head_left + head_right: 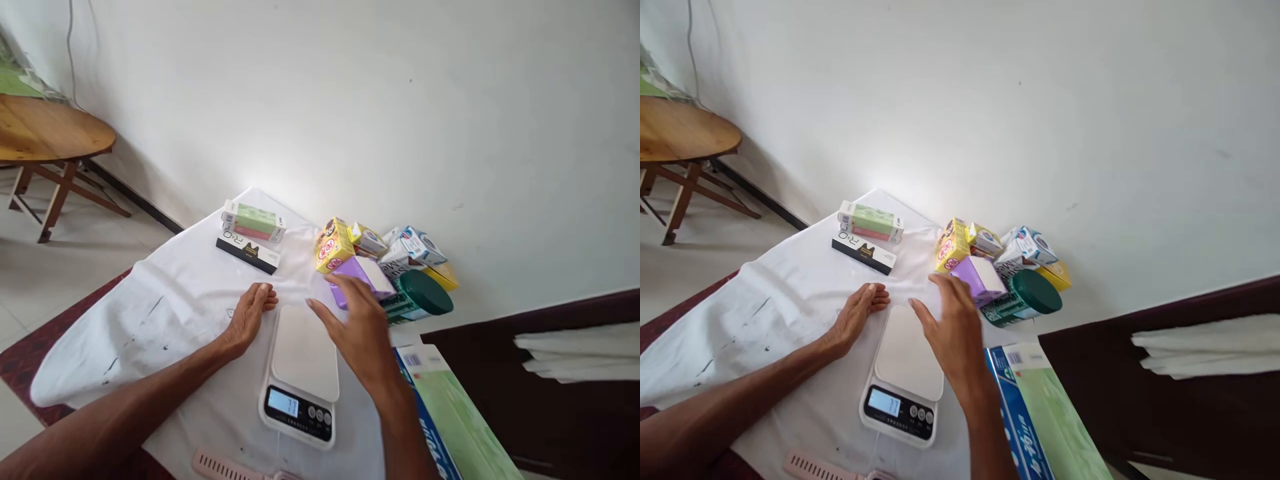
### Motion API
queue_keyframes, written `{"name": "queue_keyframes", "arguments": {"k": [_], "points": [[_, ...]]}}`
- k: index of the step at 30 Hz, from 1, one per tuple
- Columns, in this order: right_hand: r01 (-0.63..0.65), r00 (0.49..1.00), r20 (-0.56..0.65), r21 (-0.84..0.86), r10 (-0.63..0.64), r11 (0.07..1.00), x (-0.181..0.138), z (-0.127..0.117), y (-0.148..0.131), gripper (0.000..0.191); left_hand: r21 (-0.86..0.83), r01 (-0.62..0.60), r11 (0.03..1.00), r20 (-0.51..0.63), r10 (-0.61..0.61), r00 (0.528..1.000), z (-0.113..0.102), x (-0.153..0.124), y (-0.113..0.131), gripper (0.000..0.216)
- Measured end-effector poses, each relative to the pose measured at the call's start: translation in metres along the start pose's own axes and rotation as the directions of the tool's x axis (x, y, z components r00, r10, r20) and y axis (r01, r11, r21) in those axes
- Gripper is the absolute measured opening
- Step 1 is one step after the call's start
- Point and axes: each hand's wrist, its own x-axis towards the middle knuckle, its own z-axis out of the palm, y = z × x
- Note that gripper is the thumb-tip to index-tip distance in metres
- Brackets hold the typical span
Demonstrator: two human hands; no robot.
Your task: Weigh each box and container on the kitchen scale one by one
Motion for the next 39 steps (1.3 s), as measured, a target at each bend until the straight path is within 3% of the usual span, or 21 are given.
{"name": "queue_keyframes", "arguments": {"k": [1, 4, 9, 14, 18, 24, 29, 32, 36, 39], "points": [[0.030, 0.996, 0.081, 0.003, -0.030, 1.000, 0.023, 0.019, -0.005, 0.033, 0.000, -0.007, 1.000, -0.002, 0.007, 1.000, 0.000, 0.000, -0.001, 0.074], [0.075, 0.983, 0.169, -0.019, -0.071, 0.997, 0.088, 0.068, -0.017, 0.040, 0.003, -0.021, 1.000, -0.006, 0.021, 1.000, 0.001, 0.000, -0.002, 0.073], [0.072, 0.963, 0.266, -0.116, -0.039, 0.991, 0.168, 0.123, -0.033, 0.055, 0.018, -0.021, 1.000, -0.015, 0.021, 1.000, 0.002, 0.001, -0.006, 0.071], [0.083, 0.937, 0.348, -0.198, -0.009, 0.977, 0.196, 0.151, -0.031, 0.041, 0.021, -0.027, 0.999, -0.002, 0.027, 1.000, 0.002, -0.001, -0.005, 0.068], [0.095, 0.941, 0.337, -0.205, -0.021, 0.974, 0.193, 0.149, -0.024, 0.038, 0.017, -0.038, 0.999, 0.002, 0.038, 0.999, 0.001, -0.002, -0.003, 0.065], [0.014, 0.984, 0.177, -0.171, 0.017, 0.985, 0.142, 0.102, -0.013, 0.039, -0.006, -0.030, 1.000, -0.004, 0.030, 1.000, 0.000, 0.001, -0.005, 0.065], [-0.090, 0.992, 0.069, -0.173, 0.103, 0.981, 0.047, 0.034, 0.013, 0.044, -0.045, -0.005, 0.999, -0.018, 0.004, 1.000, -0.001, 0.003, -0.006, 0.072], [-0.117, 0.992, 0.033, -0.122, 0.122, 0.986, -0.020, 0.005, 0.025, 0.043, -0.069, 0.017, 0.997, -0.007, -0.018, 1.000, -0.002, 0.004, -0.004, 0.073], [-0.198, 0.975, 0.086, -0.097, 0.206, 0.976, -0.090, -0.002, 0.022, 0.039, -0.074, 0.023, 0.997, 0.007, -0.022, 1.000, -0.002, 0.004, -0.002, 0.068], [-0.240, 0.964, 0.093, -0.078, 0.247, 0.968, -0.117, 0.005, 0.009, 0.039, -0.064, 0.025, 0.998, 0.005, -0.025, 1.000, -0.002, 0.004, -0.001, 0.066]]}}
